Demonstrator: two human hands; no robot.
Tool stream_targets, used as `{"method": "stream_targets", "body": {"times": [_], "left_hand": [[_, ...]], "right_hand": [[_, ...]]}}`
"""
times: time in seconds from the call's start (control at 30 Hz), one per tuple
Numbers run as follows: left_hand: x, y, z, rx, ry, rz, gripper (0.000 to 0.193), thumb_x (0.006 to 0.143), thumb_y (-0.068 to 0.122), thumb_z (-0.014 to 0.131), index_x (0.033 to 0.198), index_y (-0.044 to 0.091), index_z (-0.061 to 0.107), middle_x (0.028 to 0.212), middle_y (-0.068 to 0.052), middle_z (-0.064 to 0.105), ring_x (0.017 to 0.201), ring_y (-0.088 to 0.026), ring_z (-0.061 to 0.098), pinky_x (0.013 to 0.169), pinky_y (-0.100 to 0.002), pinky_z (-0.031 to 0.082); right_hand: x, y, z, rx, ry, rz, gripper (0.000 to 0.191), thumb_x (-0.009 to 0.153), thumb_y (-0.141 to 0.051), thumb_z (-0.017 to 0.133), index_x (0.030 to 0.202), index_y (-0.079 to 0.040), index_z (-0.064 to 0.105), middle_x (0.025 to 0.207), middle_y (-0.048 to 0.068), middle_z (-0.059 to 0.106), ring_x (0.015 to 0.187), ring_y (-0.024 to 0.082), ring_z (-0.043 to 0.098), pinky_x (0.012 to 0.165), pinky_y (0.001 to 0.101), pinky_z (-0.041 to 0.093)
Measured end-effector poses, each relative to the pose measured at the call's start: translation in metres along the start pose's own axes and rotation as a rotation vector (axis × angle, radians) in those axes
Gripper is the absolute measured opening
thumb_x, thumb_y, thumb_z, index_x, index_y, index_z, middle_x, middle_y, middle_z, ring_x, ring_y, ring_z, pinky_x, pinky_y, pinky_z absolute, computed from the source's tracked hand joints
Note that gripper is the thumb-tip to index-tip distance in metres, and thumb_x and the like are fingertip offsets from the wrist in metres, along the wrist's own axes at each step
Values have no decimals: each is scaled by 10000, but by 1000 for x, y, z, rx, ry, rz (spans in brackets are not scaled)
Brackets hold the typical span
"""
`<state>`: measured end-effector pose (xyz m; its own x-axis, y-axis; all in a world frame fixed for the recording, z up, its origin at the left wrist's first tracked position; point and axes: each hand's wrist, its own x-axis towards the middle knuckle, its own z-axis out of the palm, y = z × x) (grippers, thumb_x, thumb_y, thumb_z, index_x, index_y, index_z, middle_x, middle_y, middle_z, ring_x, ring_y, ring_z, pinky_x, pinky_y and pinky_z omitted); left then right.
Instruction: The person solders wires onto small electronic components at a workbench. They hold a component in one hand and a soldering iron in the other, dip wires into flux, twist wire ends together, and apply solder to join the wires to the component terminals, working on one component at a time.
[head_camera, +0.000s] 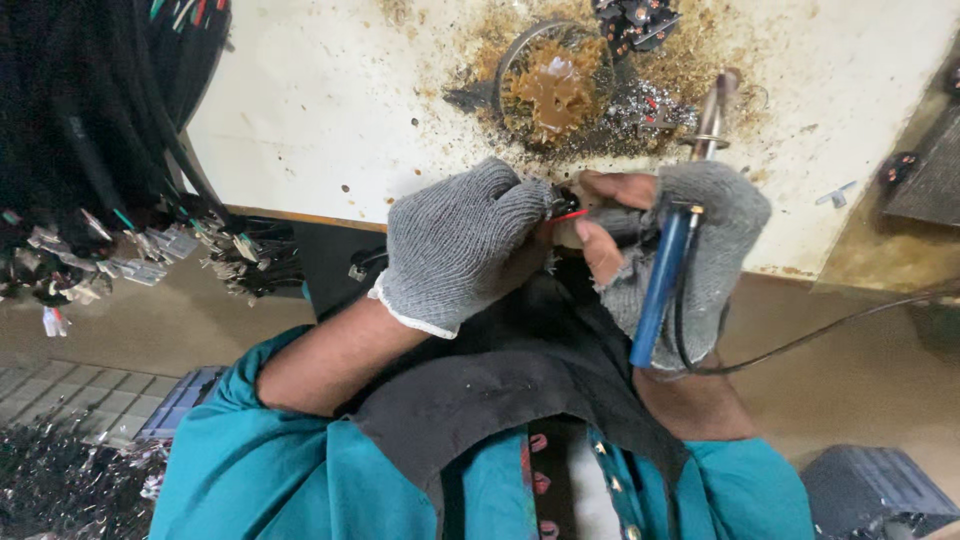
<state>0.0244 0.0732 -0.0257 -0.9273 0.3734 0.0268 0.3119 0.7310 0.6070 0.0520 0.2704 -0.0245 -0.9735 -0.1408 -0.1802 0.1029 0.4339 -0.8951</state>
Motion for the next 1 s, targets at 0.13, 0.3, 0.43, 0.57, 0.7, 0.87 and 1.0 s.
{"method": "stream_targets", "body": {"times": [0.13, 0.3, 0.43, 0.57, 0.7, 0.87, 1.0], "left_hand": [[-1, 0, 0, 30, -16, -2, 218, 856, 332, 810, 957, 206, 664, 852, -45, 585, 660, -276, 627, 538, -423, 466], [-1, 1, -3, -30, 6, 6, 207, 866, 284, 797, 988, 197, 654, 869, -46, 576, 684, -277, 634, 561, -417, 472], [2, 3, -7, -42, -43, 6, 228, 872, 300, 812, 933, 179, 628, 839, -62, 595, 682, -291, 644, 576, -435, 475], [-2, -1, -18, -353, -73, 39, 261, 930, 221, 748, 1160, 149, 646, 922, -60, 660, 792, -291, 693, 663, -417, 522], [0, -2, -17, -355, -115, 2, 221, 898, 178, 718, 1108, 154, 654, 935, -86, 682, 824, -334, 696, 683, -429, 524], [6, -2, -21, -489, -99, -99, 82, 1039, 172, 656, 1111, 135, 671, 924, -95, 701, 820, -310, 720, 709, -392, 551], [10, -2, -24, -521, -170, -180, 114, 1015, 174, 636, 1097, 115, 689, 818, -98, 695, 730, -292, 723, 650, -384, 539]], "right_hand": [[0, 8, 4, 15, 48, -73, 381, 1067, 90, 687, 1317, -69, 448, 1078, 171, 699, 1023, 250, 722, 928, 366, 614], [-8, 17, 5, 227, 150, -149, 553, 1069, 12, 707, 1366, -70, 247, 1086, 127, 703, 1016, 196, 742, 912, 320, 628], [-9, 16, 4, 183, 181, -150, 576, 1078, 36, 758, 1361, -76, 269, 1026, 141, 710, 961, 199, 739, 903, 325, 631], [-6, 12, 0, 138, 178, -86, 541, 987, 18, 788, 1352, -42, 393, 967, 145, 696, 915, 218, 703, 876, 344, 603], [-8, 9, -7, 241, 177, -125, 532, 996, -56, 794, 1306, -59, 361, 997, 79, 711, 914, 150, 726, 870, 275, 603], [-18, 15, -14, 237, 77, -50, 360, 987, -19, 804, 1252, -51, 562, 948, 76, 717, 862, 143, 725, 809, 259, 616], [-21, 33, -11, 324, -16, 16, 316, 936, -22, 786, 1216, -74, 650, 951, 55, 735, 805, 117, 715, 736, 238, 600]]}}
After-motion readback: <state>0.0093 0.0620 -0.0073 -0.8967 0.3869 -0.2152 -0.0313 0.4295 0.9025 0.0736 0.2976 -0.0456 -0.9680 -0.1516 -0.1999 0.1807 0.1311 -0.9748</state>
